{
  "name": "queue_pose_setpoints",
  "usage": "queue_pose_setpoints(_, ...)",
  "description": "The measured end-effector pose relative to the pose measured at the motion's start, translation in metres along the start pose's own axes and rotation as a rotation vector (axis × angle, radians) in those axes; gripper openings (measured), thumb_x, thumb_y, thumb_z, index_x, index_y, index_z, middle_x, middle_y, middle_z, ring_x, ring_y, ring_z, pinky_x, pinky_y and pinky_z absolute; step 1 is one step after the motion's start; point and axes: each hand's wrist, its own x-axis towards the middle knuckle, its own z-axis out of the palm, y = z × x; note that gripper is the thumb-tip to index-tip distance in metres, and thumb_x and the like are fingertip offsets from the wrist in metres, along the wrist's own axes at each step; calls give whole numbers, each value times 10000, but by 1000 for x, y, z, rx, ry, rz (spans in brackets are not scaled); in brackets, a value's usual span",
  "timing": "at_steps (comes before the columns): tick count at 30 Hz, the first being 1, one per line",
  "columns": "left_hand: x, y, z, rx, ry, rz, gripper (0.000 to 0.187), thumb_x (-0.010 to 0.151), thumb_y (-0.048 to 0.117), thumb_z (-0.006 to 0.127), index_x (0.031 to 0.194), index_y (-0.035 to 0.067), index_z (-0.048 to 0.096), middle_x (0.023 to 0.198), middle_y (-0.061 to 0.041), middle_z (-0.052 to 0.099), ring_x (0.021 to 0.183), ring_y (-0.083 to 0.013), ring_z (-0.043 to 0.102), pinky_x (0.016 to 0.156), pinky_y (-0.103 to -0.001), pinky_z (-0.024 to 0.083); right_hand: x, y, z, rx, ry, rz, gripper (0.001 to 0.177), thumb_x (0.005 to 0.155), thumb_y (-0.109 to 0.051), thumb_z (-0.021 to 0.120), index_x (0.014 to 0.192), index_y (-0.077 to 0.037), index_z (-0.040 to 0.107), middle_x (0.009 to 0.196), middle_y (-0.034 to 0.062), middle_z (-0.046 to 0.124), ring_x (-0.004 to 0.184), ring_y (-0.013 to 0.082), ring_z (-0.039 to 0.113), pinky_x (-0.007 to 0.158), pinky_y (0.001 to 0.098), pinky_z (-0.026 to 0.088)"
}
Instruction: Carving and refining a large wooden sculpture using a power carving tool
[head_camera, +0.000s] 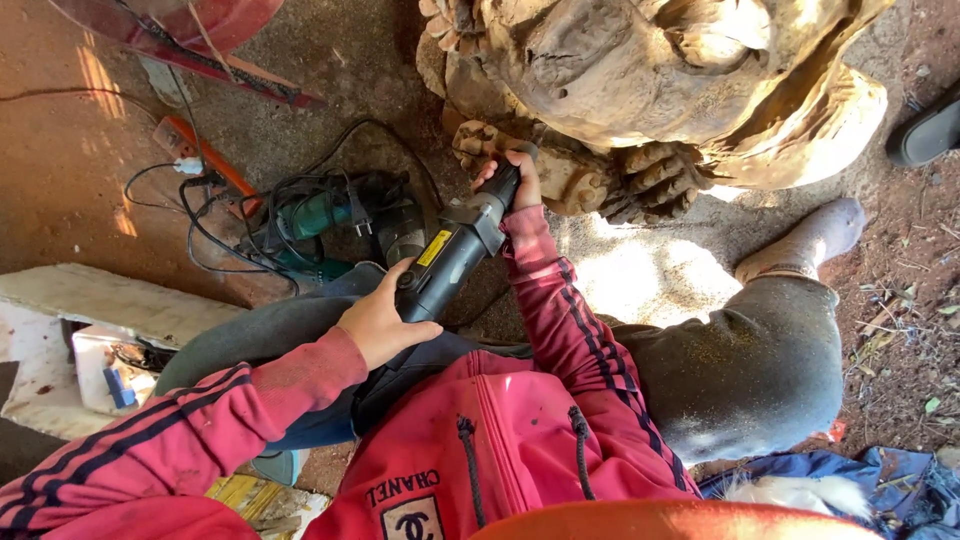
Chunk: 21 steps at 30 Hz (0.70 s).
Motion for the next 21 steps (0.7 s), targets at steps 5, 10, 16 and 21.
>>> queue_pose_setpoints(5, 0, -4, 12, -59, -7, -28, 1108, 707, 544, 769, 1608, 351, 153, 1515, -161, 483, 1352, -339, 533, 1154, -379, 427, 13, 1, -8, -55, 39, 73, 216, 790, -164, 741, 916, -29, 629, 791, 104, 642, 707, 226, 651, 737, 411, 581)
queue_pose_setpoints(10, 0, -4, 14, -147, -20, -10, 1143, 700, 532, 782, 1622, 301, 147, 1537, -176, 455, 1385, -345, 499, 1171, -382, 405, -7, 0, 12, -83, 75, 109, 233, 779, -165, 749, 913, -24, 621, 809, 107, 634, 723, 231, 646, 735, 416, 579)
queue_pose_setpoints(16, 8, -2, 15, -113, -16, 2, 1111, 704, 503, 782, 1615, 335, 169, 1489, -164, 511, 1331, -351, 553, 1134, -389, 436, -9, -11, 9, -48, 91, 38, 270, 771, -149, 749, 953, 5, 622, 775, 94, 637, 684, 205, 639, 700, 387, 567)
queue_pose_setpoints(21, 12, -5, 20, -88, -16, -16, 1099, 700, 521, 780, 1599, 367, 167, 1460, -147, 541, 1308, -332, 575, 1119, -387, 452, 4, -15, -4, -86, 88, 25, 257, 773, -151, 728, 947, 11, 630, 768, 101, 639, 680, 216, 642, 704, 389, 559)
